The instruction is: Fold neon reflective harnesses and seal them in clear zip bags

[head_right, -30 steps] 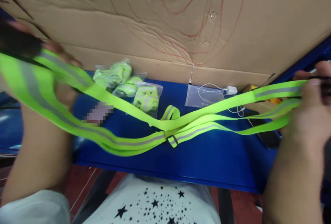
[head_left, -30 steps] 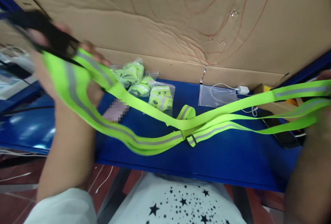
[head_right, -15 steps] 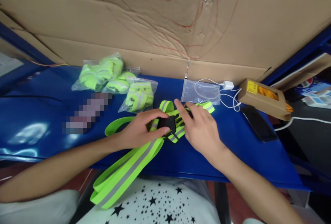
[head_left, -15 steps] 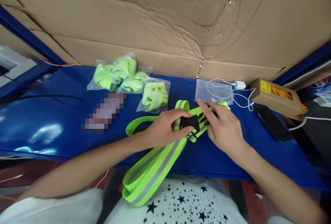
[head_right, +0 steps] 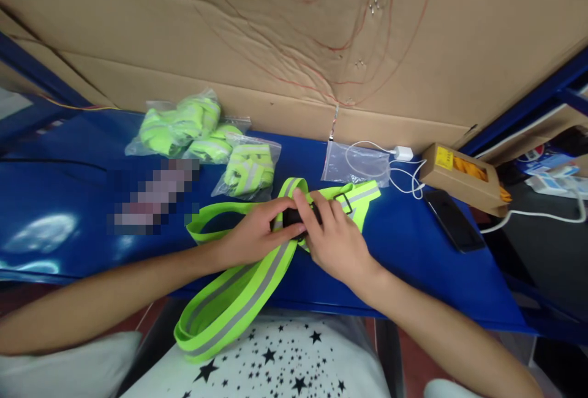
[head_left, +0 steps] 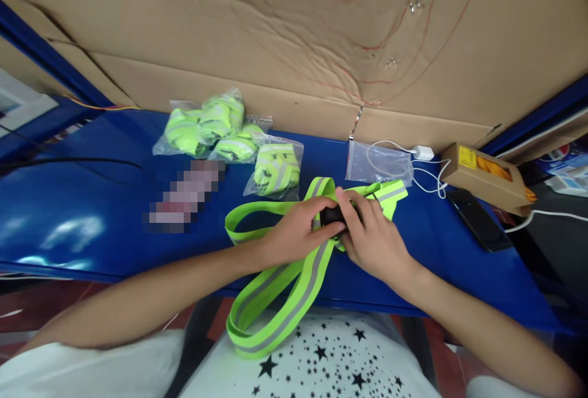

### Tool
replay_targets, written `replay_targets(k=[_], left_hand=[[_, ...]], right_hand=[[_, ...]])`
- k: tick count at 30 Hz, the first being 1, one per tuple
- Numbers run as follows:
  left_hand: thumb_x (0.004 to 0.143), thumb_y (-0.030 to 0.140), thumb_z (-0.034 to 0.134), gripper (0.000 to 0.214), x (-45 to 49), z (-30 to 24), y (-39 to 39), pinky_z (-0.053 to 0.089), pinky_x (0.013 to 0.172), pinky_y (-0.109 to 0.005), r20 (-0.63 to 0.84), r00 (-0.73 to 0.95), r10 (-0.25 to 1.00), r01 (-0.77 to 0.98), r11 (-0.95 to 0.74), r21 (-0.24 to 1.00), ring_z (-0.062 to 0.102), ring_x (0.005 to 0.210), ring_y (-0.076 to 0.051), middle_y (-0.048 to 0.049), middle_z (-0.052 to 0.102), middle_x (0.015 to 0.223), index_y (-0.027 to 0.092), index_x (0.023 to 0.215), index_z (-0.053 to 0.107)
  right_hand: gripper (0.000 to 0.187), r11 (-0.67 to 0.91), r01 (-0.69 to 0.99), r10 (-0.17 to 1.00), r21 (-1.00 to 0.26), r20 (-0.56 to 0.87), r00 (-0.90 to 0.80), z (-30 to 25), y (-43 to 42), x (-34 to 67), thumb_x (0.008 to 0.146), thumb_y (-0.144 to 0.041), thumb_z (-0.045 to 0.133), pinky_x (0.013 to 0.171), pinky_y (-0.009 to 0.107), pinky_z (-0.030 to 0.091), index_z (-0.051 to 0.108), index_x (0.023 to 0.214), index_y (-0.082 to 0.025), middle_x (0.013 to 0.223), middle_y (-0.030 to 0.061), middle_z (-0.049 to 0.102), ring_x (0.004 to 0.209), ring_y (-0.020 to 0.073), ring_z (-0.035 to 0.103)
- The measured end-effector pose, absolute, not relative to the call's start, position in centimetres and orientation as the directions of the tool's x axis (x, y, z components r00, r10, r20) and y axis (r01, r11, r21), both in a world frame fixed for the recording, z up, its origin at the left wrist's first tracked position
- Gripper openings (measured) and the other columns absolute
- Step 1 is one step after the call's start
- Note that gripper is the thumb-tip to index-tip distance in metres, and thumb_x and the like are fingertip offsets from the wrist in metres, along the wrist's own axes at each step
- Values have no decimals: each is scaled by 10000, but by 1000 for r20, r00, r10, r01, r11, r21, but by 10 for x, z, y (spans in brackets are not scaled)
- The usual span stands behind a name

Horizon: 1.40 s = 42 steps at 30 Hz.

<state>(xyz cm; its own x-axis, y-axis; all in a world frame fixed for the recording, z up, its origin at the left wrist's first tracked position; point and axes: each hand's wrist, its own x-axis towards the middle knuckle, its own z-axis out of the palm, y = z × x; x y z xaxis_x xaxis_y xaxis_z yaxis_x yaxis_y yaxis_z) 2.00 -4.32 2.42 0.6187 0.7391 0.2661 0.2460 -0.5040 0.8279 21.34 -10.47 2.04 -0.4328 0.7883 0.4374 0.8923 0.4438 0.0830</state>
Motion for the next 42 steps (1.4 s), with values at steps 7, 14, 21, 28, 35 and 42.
replay_targets(k=[7, 14, 21, 28, 35, 42], left_hand=[[887, 344, 730, 231, 1, 52, -25, 480, 756, -254, 185, 716, 674, 102, -363, 926, 625, 843, -146, 3, 699, 941, 184, 1049, 695], [836, 366, 761, 266, 1, 57, -27, 476, 644, -226, 19, 758, 652, 61, -100, 993, 618, 740, -127, 3, 682, 886, 183, 1017, 693], [750, 439, 868, 990, 3, 52, -37, 533, 1015, -404, 147, 752, 642, 26, -252, 967, 631, 1240, -278, -117, 628, 1349, 266, 1571, 341], [907, 402, 736, 410, -1, 56, -37, 591, 885, -375, 104, 835, 541, 47, -257, 965, 719, 1003, -231, -69, 747, 1114, 216, 1262, 653], [979, 404, 624, 363, 6, 42, -37, 530, 1083, -442, 302, 696, 652, -12, -410, 912, 668, 1204, -253, -104, 727, 1223, 209, 1285, 645], [857, 445, 783, 540, 7, 34, -37, 618, 890, -393, 221, 751, 623, -20, -312, 950, 737, 968, -237, -76, 772, 1079, 187, 1304, 627]], right_hand=[[1020, 602, 578, 797, -551, 466, -385, 40, -107, 232, 885, -395, 765, 1178, 592, 432, 109, 1652, -246, 1617, 196, 366, 1483, 347, 421], [665, 455, 441, 851, -774, 231, -472, 51, -103, 242, 844, -433, 821, 982, 414, 590, 546, 1412, -222, 1295, 113, 688, 1145, 257, 698], [249, 316, 228, 877, -921, 192, -440, 50, -95, 244, 929, -368, 738, 822, 325, 627, 679, 1099, -195, 962, 32, 738, 904, 176, 723], [454, 228, -3, 915, -974, 215, -340, 76, -99, 227, 986, -580, 593, 461, 266, 551, 642, 755, -192, 558, 1, 651, 458, 153, 650], [455, 198, 62, 979, -978, 195, -59, 68, -93, 195, 977, -637, 566, 761, 334, 643, 773, 977, -231, 914, 49, 774, 890, 216, 758], [602, 166, 130, 981, -978, 150, -123, 48, -94, 196, 1004, -702, 424, 740, 327, 620, 771, 954, -213, 809, 54, 734, 867, 227, 735]])
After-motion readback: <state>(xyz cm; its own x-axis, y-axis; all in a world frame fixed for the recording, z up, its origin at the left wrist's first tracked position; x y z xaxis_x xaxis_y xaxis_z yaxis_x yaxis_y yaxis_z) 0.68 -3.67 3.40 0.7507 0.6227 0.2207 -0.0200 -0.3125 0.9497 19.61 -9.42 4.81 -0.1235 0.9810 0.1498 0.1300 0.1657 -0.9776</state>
